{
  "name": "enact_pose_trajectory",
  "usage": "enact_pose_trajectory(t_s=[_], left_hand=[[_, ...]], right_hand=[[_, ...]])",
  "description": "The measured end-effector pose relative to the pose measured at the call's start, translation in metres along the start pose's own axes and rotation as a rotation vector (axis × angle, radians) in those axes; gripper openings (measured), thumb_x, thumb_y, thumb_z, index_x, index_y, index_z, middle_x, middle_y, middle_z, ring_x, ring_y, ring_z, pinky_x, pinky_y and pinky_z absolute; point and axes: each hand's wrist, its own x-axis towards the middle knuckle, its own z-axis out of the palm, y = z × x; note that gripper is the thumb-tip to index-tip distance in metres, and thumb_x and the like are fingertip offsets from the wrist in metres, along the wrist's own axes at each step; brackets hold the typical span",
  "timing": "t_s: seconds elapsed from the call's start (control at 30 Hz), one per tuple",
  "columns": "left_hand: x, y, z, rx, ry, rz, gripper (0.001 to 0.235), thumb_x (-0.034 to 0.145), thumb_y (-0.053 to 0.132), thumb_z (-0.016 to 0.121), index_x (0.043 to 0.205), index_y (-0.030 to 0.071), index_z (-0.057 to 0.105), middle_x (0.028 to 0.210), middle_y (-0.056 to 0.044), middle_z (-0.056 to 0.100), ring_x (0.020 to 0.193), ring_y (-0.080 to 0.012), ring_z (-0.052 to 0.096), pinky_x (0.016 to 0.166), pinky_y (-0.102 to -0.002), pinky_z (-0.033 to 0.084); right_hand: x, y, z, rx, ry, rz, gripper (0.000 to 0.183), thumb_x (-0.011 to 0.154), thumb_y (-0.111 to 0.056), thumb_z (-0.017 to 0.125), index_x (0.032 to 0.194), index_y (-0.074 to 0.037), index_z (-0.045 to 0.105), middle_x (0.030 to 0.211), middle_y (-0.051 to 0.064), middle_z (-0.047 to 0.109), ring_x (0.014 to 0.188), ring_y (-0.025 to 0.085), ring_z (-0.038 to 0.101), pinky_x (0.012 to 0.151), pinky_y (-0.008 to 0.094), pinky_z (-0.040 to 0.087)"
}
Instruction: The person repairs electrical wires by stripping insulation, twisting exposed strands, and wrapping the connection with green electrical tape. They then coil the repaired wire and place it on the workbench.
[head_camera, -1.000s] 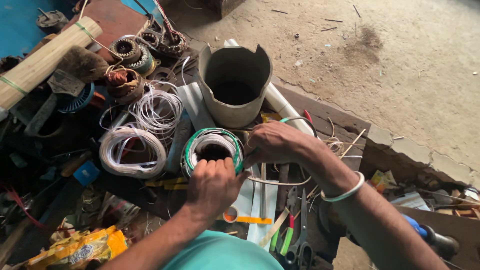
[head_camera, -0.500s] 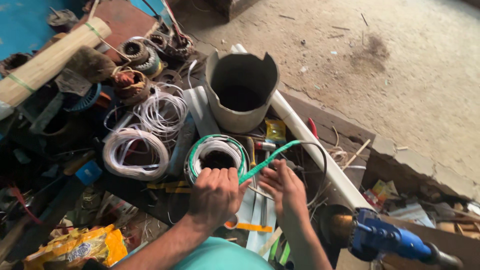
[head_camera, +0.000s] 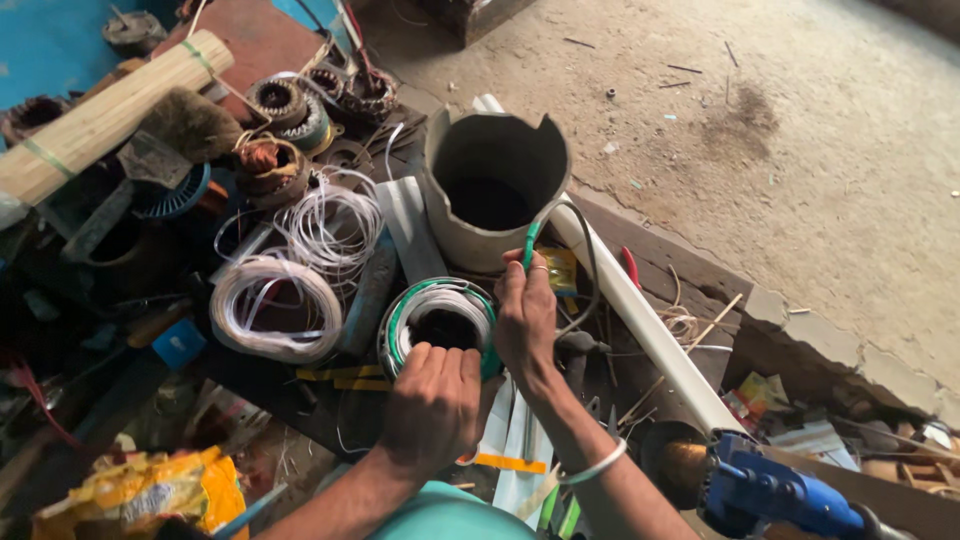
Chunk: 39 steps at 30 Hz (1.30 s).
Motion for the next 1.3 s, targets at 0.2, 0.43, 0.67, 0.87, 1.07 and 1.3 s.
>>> enact_pose_trajectory(t_s=[0.2,0.43,0.67,0.87,1.07,1.3], left_hand=[[-0.001,-0.009,0.006,0.015,-0.049,0.055,0.027,0.092,0.024,0.062,0.073,0.005,0.056,0.062,-0.009,0.05,0.057,-0.0248,0.05,0.059,-0.039,0.04],[-0.001,-0.009,0.009,0.013,0.025,0.047,0.036,0.098,0.031,0.062,0.072,0.008,0.052,0.061,-0.006,0.046,0.054,-0.023,0.046,0.057,-0.039,0.038],[-0.002,-0.008,0.014,-0.005,0.033,0.039,0.033,0.094,0.032,0.065,0.076,0.007,0.054,0.065,-0.006,0.05,0.058,-0.024,0.05,0.059,-0.04,0.04],[-0.008,-0.011,0.015,0.057,0.059,0.117,0.02,0.088,0.027,0.068,0.08,0.011,0.06,0.068,-0.005,0.054,0.062,-0.0238,0.054,0.059,-0.04,0.041],[-0.011,-0.012,0.014,0.024,0.011,0.11,0.022,0.084,0.028,0.069,0.077,0.009,0.061,0.065,-0.008,0.054,0.062,-0.0253,0.054,0.058,-0.041,0.042],[-0.006,-0.009,0.013,-0.088,0.1,0.026,0.028,0.093,0.027,0.07,0.077,0.009,0.058,0.067,-0.007,0.055,0.061,-0.0237,0.055,0.062,-0.039,0.043]], right_hand=[[0.005,-0.019,-0.011,-0.288,-0.18,-0.193,0.022,0.108,-0.02,0.048,0.119,-0.004,0.059,0.084,0.009,0.059,0.075,0.019,0.058,0.068,0.035,0.047],[0.002,-0.079,-0.032,-0.919,0.18,-0.694,0.049,0.087,-0.024,0.077,0.129,-0.003,0.061,0.111,0.019,0.057,0.101,0.036,0.058,0.088,0.048,0.048],[0.02,-0.075,-0.009,-0.52,-0.616,-0.809,0.046,0.083,-0.006,0.068,0.129,-0.003,0.065,0.114,0.016,0.06,0.107,0.034,0.06,0.094,0.041,0.053],[0.003,-0.043,-0.001,-0.735,-0.448,-0.792,0.04,0.08,-0.008,0.065,0.119,-0.005,0.069,0.1,0.014,0.06,0.095,0.032,0.06,0.081,0.04,0.052],[-0.002,-0.039,0.007,-0.992,-0.519,-0.791,0.024,0.092,-0.011,0.065,0.114,0.0,0.068,0.099,0.011,0.06,0.094,0.028,0.062,0.081,0.04,0.053],[0.011,-0.05,-0.007,-0.336,-0.57,-0.692,0.032,0.086,-0.002,0.073,0.117,-0.008,0.074,0.105,0.01,0.063,0.099,0.027,0.064,0.083,0.037,0.055]])
